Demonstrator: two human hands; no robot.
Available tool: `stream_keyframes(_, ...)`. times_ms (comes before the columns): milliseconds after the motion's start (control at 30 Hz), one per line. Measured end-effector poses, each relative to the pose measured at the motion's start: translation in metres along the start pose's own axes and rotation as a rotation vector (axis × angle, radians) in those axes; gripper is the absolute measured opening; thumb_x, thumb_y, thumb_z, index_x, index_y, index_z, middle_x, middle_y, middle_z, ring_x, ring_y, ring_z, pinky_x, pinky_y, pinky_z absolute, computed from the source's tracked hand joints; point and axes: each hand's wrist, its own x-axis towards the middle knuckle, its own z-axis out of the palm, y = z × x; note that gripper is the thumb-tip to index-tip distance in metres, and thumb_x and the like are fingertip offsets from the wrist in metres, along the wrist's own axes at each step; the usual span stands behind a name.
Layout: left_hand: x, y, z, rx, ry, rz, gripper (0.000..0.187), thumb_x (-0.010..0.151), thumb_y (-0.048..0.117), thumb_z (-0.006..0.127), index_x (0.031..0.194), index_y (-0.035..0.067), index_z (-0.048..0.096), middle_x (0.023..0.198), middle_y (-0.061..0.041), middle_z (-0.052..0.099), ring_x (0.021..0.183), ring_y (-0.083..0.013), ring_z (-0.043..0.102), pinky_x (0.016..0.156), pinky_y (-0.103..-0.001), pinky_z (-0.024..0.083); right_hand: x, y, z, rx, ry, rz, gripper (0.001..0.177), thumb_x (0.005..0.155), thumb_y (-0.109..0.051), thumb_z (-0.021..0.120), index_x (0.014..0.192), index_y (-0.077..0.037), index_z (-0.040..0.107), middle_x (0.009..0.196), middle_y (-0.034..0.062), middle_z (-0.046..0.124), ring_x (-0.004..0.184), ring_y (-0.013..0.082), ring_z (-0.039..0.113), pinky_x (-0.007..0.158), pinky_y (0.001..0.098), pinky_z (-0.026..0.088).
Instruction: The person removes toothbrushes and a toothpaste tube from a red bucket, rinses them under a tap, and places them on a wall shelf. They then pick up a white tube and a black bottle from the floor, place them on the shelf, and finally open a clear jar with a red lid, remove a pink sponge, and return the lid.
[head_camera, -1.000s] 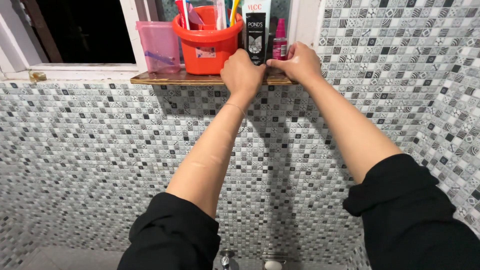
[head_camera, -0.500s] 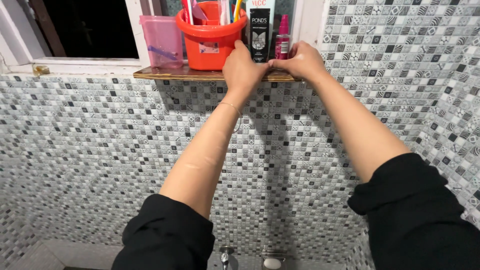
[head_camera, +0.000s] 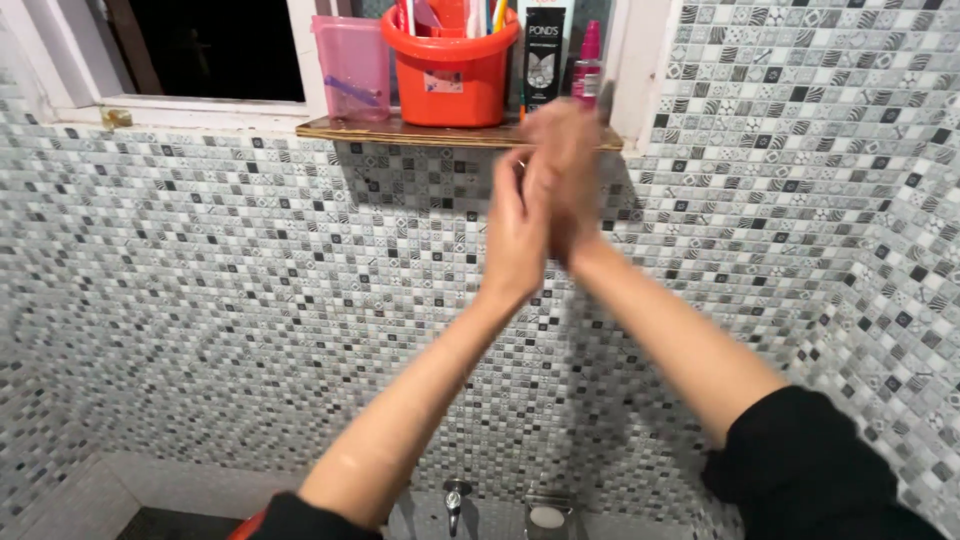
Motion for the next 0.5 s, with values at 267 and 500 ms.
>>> stream_keyframes(267,-0.049,-0.069,-0.077,-0.591,0.176,-0.668,0.031,0.085,0.017,0.064,0.113,0.005,0.056,0.086,-0.015,0.065,0.076,-0.0289,0.066,0.069,-0.041,0.056,-0.106,-0.074,0.041,0.237,-0.468,0.299,0.030,0.096,-0.004,0.047,0.095,-0.017,0.074,0.101,0.0001,0.073,0.128,0.0218,0.057,0.114,0.0339,0.039)
stream_keyframes(500,-0.080,-0.114,-0.149,-0.664,0.341,-0.670,0.034,0.090,0.033,0.075,0.080,0.003,0.062,0.071,-0.016,0.066,0.070,-0.0338,0.069,0.074,-0.050,0.060,-0.108,-0.186,0.067,0.716,-0.180,1.153,0.025,0.091,0.005,0.056,0.092,-0.005,0.078,0.085,0.0012,0.072,0.089,0.0113,0.061,0.087,0.0240,0.053)
